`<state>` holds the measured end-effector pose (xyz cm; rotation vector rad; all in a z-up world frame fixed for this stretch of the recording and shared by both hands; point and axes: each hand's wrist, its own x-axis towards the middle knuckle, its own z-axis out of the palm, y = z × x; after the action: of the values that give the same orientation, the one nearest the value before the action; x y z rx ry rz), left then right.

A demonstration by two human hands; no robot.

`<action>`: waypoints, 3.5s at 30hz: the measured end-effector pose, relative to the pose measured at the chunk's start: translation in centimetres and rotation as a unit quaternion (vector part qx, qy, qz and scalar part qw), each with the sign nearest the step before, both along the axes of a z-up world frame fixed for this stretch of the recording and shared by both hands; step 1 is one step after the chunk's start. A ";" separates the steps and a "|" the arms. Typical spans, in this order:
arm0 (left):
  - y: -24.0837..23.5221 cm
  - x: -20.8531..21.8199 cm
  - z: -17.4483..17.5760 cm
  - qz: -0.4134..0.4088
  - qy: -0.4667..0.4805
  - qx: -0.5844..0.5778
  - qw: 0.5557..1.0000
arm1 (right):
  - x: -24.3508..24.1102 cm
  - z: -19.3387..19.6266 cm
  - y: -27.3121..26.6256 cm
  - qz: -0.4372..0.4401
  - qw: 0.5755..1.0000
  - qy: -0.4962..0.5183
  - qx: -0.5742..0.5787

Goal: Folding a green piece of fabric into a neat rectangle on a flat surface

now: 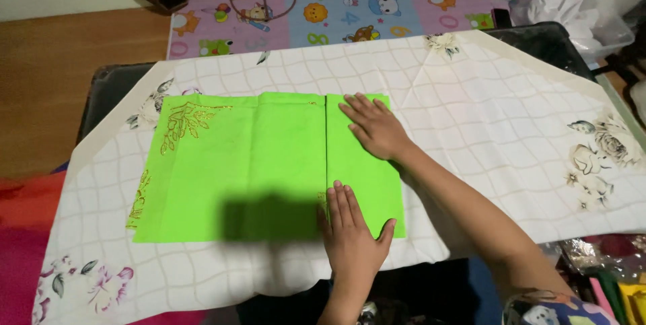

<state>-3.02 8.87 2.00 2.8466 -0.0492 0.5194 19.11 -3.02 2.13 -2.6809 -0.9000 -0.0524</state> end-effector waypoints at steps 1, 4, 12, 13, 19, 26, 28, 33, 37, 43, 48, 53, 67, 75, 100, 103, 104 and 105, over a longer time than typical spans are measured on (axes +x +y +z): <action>0.0 -0.1 -0.2 0.000 0.005 -0.003 1.000 | 0.8 -0.2 -0.3 -0.049 0.999 -0.014 0.005; 0.1 -0.2 0.0 0.002 0.008 -0.014 1.000 | 0.8 -0.6 -0.7 -0.120 0.989 -0.036 0.078; 0.5 -0.9 1.4 -0.002 -0.014 -0.045 0.999 | -9.9 4.1 -1.9 -0.270 0.808 0.235 0.468; 0.6 -0.9 1.5 -0.009 -0.018 -0.067 0.998 | -10.9 6.3 -1.7 -0.337 0.760 0.310 0.461; 0.9 -1.4 1.4 -0.049 -0.025 -0.153 0.987 | -12.1 6.3 -3.0 -0.353 0.626 0.494 0.489; 3.4 -2.2 1.7 -0.091 -0.053 -0.103 0.989 | -11.9 7.8 -3.2 -0.346 0.738 0.350 0.462; 4.5 -2.1 1.0 -0.080 -0.026 -0.094 0.992 | -12.0 10.0 -2.6 -0.343 0.784 0.321 0.406; 5.7 -1.6 -0.5 -0.072 -0.018 -0.052 0.996 | -11.5 11.0 0.1 -0.321 0.853 0.273 0.309; 6.5 -1.8 -1.1 -0.116 -0.041 -0.068 0.990 | -11.8 12.2 3.7 -0.261 0.864 0.272 0.333; 7.0 -3.2 -0.3 -0.002 -0.071 -0.173 0.982 | -12.2 11.4 8.1 -0.231 0.885 0.263 0.306; 7.9 -3.7 2.8 0.061 -0.118 -0.462 0.877 | -13.1 8.6 9.1 -0.160 0.938 0.196 0.237; 8.4 -2.6 1.4 0.089 -0.090 -0.157 0.979 | -12.9 3.9 8.1 -0.045 0.991 0.015 0.127; 8.6 1.0 -0.2 0.045 0.021 -0.087 0.995 | -9.3 2.8 10.7 0.260 0.955 0.059 0.133; 8.5 1.1 -1.2 0.075 -0.004 0.004 0.997 | -0.7 0.5 11.0 0.167 0.984 -0.007 0.067; 8.3 1.0 0.9 0.080 0.010 -0.013 0.997 | 2.1 0.5 13.0 -0.023 0.999 -0.048 -0.009; 8.5 0.8 1.4 0.078 0.016 -0.022 0.997 | -2.0 2.3 11.8 -0.166 0.982 -0.055 0.068; 8.5 0.8 1.7 0.077 0.008 -0.020 0.997 | -3.9 3.2 11.1 -0.211 0.966 -0.044 0.143; 8.5 0.8 1.7 0.081 0.010 -0.023 0.996 | -5.3 3.6 10.1 -0.207 0.967 -0.042 0.141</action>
<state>-2.21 17.34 3.65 2.8254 0.1947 0.5174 13.80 7.11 5.71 -2.5606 -0.3084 -0.3607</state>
